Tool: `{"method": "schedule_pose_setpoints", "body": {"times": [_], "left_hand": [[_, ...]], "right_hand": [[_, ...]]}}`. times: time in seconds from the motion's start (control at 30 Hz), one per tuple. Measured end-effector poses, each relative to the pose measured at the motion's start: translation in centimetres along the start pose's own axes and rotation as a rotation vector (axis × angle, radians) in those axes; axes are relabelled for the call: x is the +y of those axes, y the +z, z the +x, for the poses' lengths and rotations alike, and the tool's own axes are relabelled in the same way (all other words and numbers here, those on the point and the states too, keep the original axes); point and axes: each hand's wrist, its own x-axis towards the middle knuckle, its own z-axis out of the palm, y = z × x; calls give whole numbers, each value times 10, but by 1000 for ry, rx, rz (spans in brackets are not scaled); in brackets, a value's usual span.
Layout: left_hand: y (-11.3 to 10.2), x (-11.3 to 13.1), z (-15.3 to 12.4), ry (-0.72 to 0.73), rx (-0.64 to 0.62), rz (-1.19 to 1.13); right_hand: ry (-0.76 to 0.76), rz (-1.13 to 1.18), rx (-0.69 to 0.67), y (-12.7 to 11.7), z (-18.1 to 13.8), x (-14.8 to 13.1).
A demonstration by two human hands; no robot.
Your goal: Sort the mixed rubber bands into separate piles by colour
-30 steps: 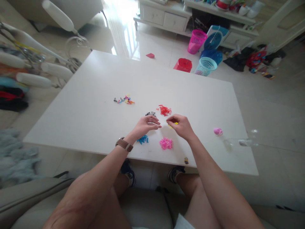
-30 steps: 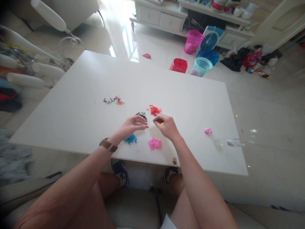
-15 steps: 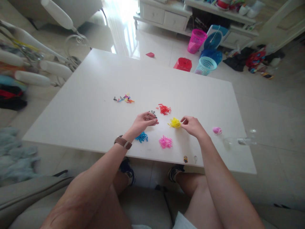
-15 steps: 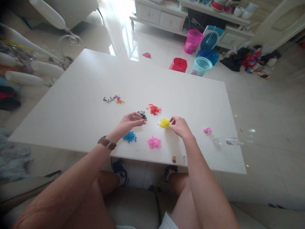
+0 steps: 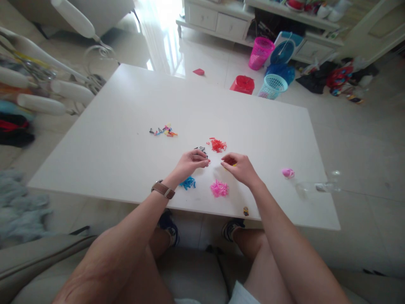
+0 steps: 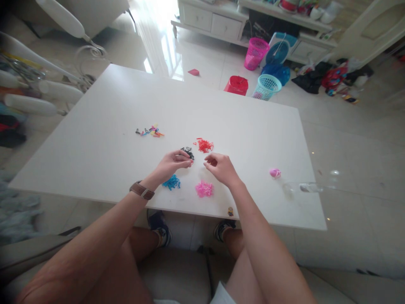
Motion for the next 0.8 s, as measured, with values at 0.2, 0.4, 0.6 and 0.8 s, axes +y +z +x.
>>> {"method": "schedule_pose_setpoints", "body": {"times": [0.2,0.4,0.6,0.8], "left_hand": [[5,0,-1,26,-44,8],[6,4,1,32,34,-24],[-25,11,13,37,397,262],[-85,16,12,61,674,788]], "right_hand": [[-91,186,-79,26,1,-21],[33,198,158,26,17,-6],[212,152,390,26,40,16],[236,125,426,37,50,22]]}}
